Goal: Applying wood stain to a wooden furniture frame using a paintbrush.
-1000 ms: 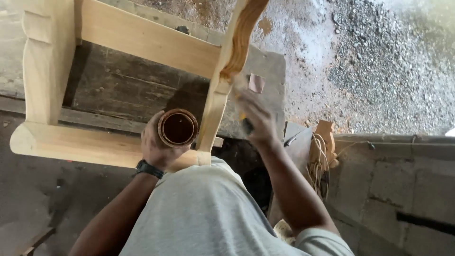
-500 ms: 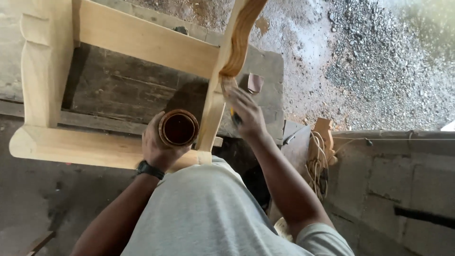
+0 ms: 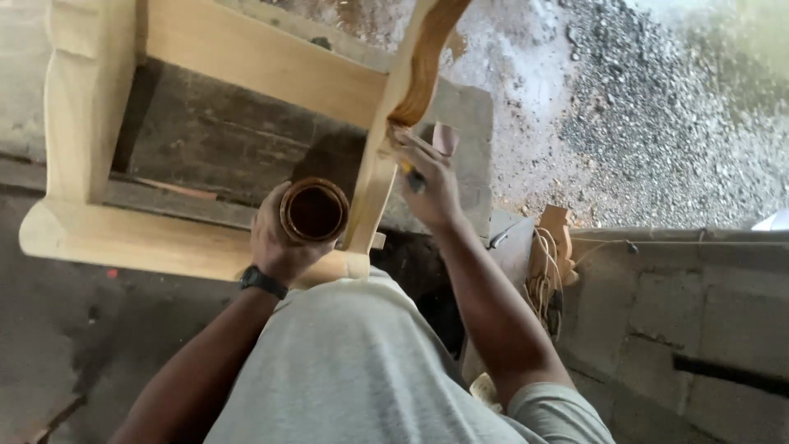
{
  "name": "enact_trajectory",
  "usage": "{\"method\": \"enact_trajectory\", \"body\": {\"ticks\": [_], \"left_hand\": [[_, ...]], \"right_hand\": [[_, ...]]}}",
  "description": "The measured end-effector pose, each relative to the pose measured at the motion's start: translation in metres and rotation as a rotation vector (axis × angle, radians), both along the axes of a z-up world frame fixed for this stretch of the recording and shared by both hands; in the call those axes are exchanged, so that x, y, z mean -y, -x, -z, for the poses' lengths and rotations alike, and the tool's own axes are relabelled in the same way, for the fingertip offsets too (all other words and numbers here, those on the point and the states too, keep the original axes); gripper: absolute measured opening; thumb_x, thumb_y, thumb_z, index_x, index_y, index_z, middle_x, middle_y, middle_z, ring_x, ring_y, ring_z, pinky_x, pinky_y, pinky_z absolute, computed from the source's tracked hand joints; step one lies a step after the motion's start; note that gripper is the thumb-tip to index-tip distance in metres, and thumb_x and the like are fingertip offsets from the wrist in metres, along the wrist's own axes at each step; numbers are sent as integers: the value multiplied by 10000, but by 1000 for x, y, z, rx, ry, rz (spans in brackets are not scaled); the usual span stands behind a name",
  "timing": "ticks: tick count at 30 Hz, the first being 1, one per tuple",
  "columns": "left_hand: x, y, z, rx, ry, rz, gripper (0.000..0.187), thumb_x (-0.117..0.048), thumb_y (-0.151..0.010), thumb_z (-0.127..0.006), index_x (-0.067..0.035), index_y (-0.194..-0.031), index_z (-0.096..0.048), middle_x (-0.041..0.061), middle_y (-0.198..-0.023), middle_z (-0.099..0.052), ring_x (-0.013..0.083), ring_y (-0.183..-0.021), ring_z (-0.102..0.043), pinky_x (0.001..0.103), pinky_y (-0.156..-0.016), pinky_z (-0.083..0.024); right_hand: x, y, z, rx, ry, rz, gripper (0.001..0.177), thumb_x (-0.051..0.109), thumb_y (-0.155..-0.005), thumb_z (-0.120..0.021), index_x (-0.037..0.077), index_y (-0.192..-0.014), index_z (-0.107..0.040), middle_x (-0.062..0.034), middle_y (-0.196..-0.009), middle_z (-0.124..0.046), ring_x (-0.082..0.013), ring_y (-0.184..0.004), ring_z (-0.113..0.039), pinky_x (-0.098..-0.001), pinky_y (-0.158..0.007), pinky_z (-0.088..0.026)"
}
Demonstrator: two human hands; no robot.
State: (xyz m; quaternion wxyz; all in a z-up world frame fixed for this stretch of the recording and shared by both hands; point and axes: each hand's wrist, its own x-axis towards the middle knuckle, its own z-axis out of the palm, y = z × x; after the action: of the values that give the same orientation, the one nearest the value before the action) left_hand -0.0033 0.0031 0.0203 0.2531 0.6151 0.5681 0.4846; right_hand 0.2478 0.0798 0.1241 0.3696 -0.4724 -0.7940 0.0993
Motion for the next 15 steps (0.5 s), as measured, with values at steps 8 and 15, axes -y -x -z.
{"method": "enact_trajectory", "body": {"ticks": [8,15], "left_hand": [[-4,-3,26,-108,-100,-91,1087,-506,-428,-938,-95,-1378,-607,121,-1257,-682,303,-1142,-686,445,-947,-539],[-1,-2,30,-98,-97,-45,1136,-507,-431,-924,-78,-1424,-577,130,-1332,-658,306,-1201,-660,472,-956,-533]], "right_hand": [[32,2,29,-11,18,71,437,-6,-780,-672,54,-1212,-700,-210,-1209,-700,-413,-1161,-673,-479,-1014,-530],[21,-28,80,-20,105,9,569,-80,-671,-607,15,-1219,-725,-272,-1330,-648,-471,-1243,-610,-564,-1067,-469]]}}
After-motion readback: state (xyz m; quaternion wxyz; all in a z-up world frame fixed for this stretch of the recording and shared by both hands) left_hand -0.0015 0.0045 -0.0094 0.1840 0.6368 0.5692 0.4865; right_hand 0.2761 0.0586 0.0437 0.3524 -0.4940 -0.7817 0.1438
